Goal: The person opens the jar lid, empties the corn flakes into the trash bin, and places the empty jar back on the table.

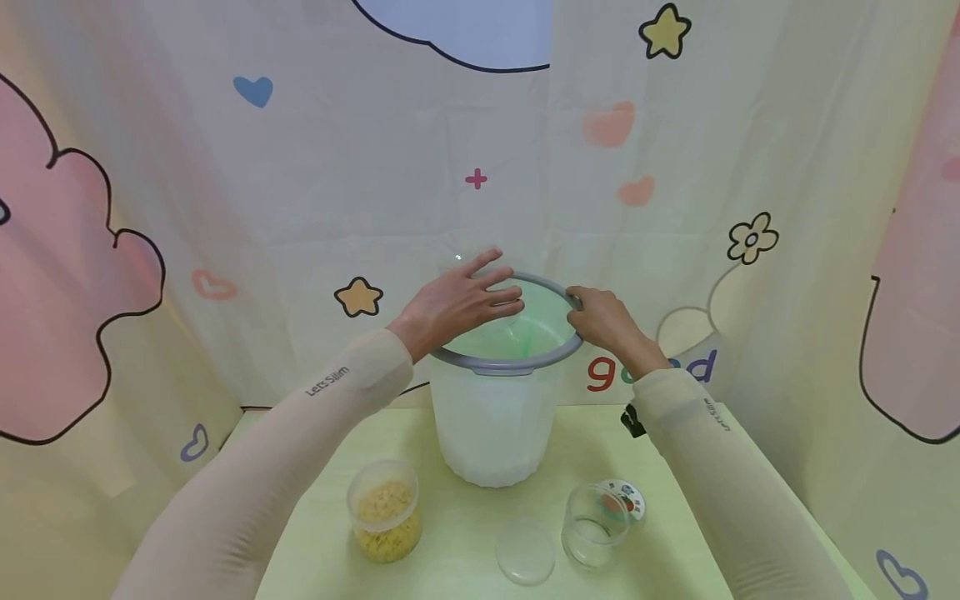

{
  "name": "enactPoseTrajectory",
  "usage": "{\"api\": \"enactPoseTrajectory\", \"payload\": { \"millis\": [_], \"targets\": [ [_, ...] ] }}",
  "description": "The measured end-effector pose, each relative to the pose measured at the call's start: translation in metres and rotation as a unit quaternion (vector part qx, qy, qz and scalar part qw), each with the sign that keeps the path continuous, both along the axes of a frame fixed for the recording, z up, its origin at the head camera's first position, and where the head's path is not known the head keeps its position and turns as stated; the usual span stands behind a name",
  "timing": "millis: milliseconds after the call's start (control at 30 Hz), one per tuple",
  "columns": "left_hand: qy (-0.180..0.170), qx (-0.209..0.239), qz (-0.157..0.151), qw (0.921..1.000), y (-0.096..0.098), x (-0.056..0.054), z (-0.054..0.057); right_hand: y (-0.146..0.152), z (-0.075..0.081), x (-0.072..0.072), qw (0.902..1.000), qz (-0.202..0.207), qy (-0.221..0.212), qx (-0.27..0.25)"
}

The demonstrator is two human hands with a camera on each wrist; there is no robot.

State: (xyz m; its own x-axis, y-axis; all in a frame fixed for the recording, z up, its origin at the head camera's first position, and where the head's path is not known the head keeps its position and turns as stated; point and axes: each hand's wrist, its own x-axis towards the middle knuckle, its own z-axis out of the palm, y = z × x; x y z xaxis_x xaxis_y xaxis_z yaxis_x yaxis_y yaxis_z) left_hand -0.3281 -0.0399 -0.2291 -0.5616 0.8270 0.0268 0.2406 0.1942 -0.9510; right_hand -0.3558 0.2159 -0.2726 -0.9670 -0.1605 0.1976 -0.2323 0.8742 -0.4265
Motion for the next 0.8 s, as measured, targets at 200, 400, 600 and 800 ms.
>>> {"api": "enactPoseTrajectory", "payload": {
  "millis": [200, 400, 600, 800],
  "targets": [
    [0.006, -0.013, 0.003, 0.9999, 0.0020, -0.0003, -0.0001, 0.0005, 0.0003, 0.0000, 1.0000, 0.000, 0.002, 0.003],
    [-0.006, -0.024, 0.006, 0.9997, 0.0023, -0.0003, -0.0013, 0.0010, -0.0004, -0.0013, 1.0000, 0.000, 0.000, 0.003],
    [-0.010, -0.025, 0.010, 0.9996, 0.0023, -0.0001, -0.0017, 0.0005, -0.0001, -0.0005, 1.0000, 0.003, 0.003, 0.000],
    [-0.010, -0.037, 0.020, 0.9991, 0.0034, 0.0013, -0.0009, 0.0011, 0.0000, -0.0011, 1.0000, 0.004, 0.003, -0.003]
  ]
}}
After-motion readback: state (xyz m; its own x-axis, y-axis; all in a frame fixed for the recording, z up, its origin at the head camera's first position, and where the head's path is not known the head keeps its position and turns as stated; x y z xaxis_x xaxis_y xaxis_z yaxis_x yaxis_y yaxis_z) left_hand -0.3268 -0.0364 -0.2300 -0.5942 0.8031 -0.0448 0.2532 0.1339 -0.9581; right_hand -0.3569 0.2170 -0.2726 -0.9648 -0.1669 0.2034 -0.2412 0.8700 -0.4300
